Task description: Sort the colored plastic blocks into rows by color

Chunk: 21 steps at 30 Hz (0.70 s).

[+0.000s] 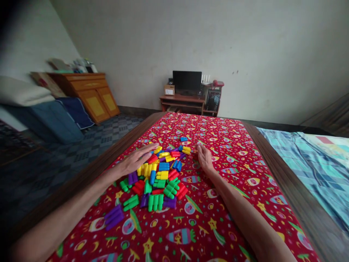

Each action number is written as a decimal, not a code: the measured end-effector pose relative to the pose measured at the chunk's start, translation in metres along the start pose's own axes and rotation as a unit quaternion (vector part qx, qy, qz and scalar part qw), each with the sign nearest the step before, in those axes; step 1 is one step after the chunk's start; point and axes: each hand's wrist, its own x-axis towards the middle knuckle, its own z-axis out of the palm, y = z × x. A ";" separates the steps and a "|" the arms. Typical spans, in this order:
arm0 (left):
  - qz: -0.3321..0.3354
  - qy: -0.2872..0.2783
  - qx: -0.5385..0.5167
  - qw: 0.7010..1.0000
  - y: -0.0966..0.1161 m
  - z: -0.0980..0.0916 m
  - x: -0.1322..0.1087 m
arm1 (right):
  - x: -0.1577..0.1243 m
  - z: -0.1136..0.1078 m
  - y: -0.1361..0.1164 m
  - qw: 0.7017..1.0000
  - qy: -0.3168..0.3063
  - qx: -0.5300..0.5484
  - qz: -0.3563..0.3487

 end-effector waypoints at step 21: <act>-0.098 0.042 0.002 0.994 -0.035 0.053 -0.056 | 0.032 0.039 -0.041 0.886 -0.324 -0.235 -0.237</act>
